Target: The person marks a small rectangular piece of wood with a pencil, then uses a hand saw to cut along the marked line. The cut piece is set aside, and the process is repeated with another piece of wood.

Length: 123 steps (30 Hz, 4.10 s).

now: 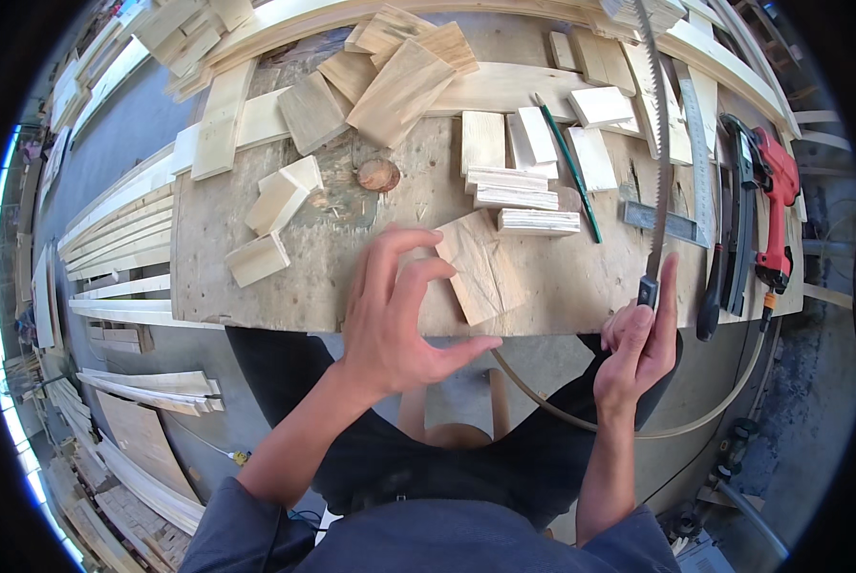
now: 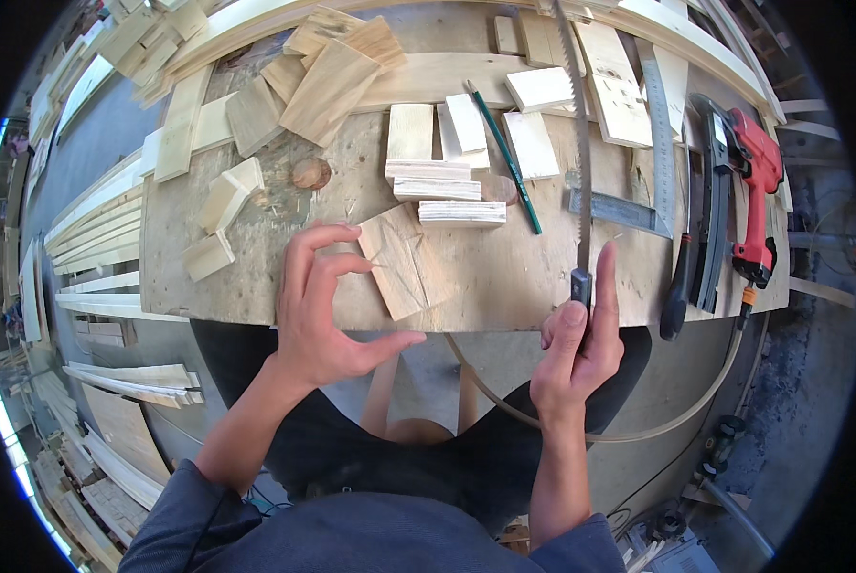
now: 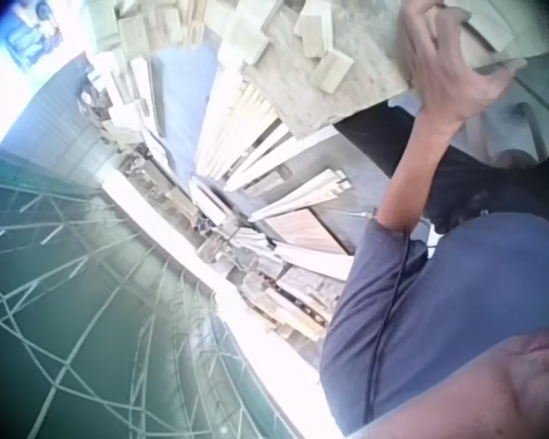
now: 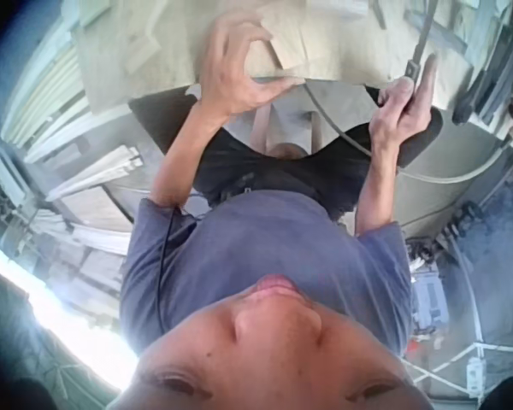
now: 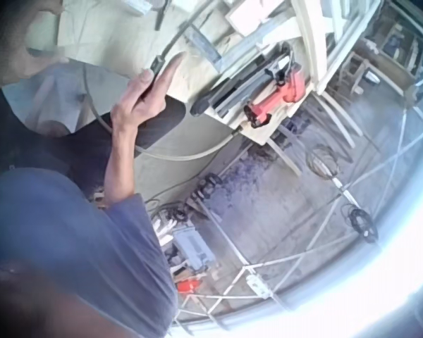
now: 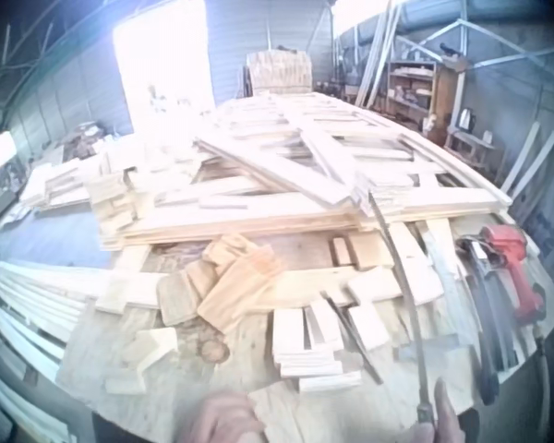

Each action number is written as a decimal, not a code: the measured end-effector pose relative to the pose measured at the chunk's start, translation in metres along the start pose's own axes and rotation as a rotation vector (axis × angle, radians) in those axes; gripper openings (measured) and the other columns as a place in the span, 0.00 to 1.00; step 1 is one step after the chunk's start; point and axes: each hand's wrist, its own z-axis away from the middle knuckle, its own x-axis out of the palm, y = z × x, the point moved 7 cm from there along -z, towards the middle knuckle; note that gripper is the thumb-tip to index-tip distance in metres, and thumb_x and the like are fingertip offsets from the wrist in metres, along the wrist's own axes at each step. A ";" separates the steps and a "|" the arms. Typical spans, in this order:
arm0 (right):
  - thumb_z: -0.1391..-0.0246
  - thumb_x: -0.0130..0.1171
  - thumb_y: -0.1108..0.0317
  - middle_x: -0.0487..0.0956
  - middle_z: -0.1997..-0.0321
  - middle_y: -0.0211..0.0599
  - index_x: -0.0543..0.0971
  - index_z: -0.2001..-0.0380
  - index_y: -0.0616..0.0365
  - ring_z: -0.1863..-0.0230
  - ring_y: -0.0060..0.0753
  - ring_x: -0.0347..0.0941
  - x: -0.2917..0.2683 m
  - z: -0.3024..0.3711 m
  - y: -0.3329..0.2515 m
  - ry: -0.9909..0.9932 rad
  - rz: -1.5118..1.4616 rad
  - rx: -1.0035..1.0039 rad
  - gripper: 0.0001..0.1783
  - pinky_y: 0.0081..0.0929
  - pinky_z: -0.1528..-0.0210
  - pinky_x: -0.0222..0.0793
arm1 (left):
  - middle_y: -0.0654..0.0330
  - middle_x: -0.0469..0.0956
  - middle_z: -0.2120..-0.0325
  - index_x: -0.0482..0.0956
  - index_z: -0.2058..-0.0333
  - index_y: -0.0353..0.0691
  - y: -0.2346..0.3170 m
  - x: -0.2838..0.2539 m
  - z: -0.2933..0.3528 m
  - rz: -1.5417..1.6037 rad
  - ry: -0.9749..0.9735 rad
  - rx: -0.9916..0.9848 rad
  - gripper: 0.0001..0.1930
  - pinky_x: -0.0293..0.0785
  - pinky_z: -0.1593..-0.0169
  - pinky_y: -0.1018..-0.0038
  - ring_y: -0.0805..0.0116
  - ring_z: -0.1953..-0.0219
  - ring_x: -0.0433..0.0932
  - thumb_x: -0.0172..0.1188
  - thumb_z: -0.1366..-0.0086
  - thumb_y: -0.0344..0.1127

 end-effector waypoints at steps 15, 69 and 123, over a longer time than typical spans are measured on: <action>0.10 0.45 0.58 0.58 0.78 0.18 0.56 0.13 0.69 0.80 0.13 0.51 0.006 -0.020 0.011 0.165 -0.281 0.110 0.36 0.22 0.79 0.54 | 0.43 0.78 0.34 0.73 0.39 0.38 -0.005 0.009 -0.006 -0.040 -0.056 -0.048 0.49 0.67 0.23 0.35 0.39 0.32 0.78 0.93 0.52 0.52; 0.18 0.55 0.66 0.81 0.60 0.41 0.72 0.32 0.59 0.63 0.32 0.76 0.056 0.091 -0.048 -0.399 -0.057 0.292 0.18 0.37 0.55 0.78 | 0.49 0.77 0.27 0.81 0.33 0.42 -0.043 -0.057 0.027 -0.024 -0.189 -0.017 0.32 0.69 0.20 0.53 0.44 0.23 0.74 0.68 0.38 0.24; 0.32 0.58 0.84 0.83 0.66 0.52 0.67 0.13 0.44 0.66 0.59 0.83 0.121 0.097 -0.074 -0.531 0.464 -0.056 0.46 0.51 0.58 0.80 | 0.58 0.85 0.64 0.90 0.62 0.38 -0.038 -0.050 0.028 -0.010 0.017 0.211 0.06 0.87 0.50 0.62 0.55 0.52 0.88 0.77 0.35 0.29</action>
